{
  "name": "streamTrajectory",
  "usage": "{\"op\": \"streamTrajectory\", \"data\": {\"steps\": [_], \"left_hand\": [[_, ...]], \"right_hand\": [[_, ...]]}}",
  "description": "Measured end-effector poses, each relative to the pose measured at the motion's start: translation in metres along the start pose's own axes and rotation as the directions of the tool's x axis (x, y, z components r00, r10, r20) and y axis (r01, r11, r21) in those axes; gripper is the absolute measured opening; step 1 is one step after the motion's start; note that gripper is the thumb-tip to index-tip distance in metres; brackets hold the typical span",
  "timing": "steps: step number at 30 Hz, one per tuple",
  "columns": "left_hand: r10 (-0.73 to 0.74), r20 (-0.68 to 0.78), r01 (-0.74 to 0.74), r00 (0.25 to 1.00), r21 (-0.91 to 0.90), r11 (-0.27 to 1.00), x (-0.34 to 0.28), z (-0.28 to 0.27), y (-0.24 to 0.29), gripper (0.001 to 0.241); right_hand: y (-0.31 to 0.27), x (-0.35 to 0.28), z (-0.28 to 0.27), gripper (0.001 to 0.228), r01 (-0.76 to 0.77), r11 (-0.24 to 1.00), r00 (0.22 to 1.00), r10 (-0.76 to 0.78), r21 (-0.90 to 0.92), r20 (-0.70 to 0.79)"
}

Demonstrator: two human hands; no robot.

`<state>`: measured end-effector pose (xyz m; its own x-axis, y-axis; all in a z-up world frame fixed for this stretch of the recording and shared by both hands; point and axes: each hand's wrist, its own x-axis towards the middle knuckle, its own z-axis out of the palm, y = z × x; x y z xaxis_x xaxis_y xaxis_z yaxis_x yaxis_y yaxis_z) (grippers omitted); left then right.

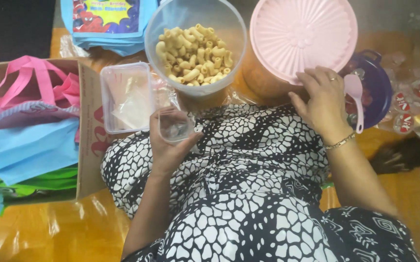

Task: Filling a blue gift bag with various snacks using hands and a scoop.

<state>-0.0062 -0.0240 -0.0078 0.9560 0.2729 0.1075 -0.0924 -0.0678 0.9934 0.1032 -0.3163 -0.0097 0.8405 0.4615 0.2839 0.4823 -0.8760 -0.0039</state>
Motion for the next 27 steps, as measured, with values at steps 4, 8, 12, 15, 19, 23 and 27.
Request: {"op": "streamTrajectory", "data": {"steps": [4, 8, 12, 15, 19, 23, 27], "left_hand": [[0.042, -0.081, -0.039, 0.996, 0.038, 0.999, -0.004, -0.008, 0.001, 0.069], [0.062, -0.143, -0.057, 0.988, 0.038, 0.998, -0.008, -0.019, 0.001, 0.057], [0.018, -0.166, -0.022, 0.986, -0.021, 1.000, -0.007, -0.018, 0.002, 0.056], [-0.021, -0.128, 0.021, 0.992, 0.002, 1.000, -0.007, -0.015, 0.004, 0.052], [0.036, -0.065, -0.031, 0.997, 0.082, 0.996, -0.004, -0.013, 0.006, 0.048], [-0.188, -0.172, 0.197, 0.967, 0.036, 0.980, 0.014, -0.019, -0.004, 0.048], [-0.090, -0.439, 0.067, 0.894, -0.069, 0.995, 0.060, -0.029, -0.037, 0.039]], "right_hand": [[0.029, -0.021, -0.006, 0.034, -0.044, 0.983, 0.936, 0.103, 0.176, -0.338], [0.112, -0.073, 0.035, 0.025, -0.404, 0.913, 0.896, 0.383, -0.054, -0.227], [0.151, -0.096, 0.086, 0.051, -0.648, 0.708, 0.616, 0.704, -0.281, 0.355], [0.160, -0.115, 0.112, 0.043, -0.579, 0.789, 0.744, 0.614, -0.204, 0.264], [0.204, -0.140, 0.153, 0.019, -0.790, 0.596, 0.613, 0.777, 0.145, 0.142], [0.206, -0.138, 0.148, 0.016, -0.680, 0.386, 0.468, 0.883, 0.624, -0.038], [0.181, -0.101, 0.112, 0.032, -0.334, 0.283, 0.490, 0.867, 0.899, -0.091]]}}
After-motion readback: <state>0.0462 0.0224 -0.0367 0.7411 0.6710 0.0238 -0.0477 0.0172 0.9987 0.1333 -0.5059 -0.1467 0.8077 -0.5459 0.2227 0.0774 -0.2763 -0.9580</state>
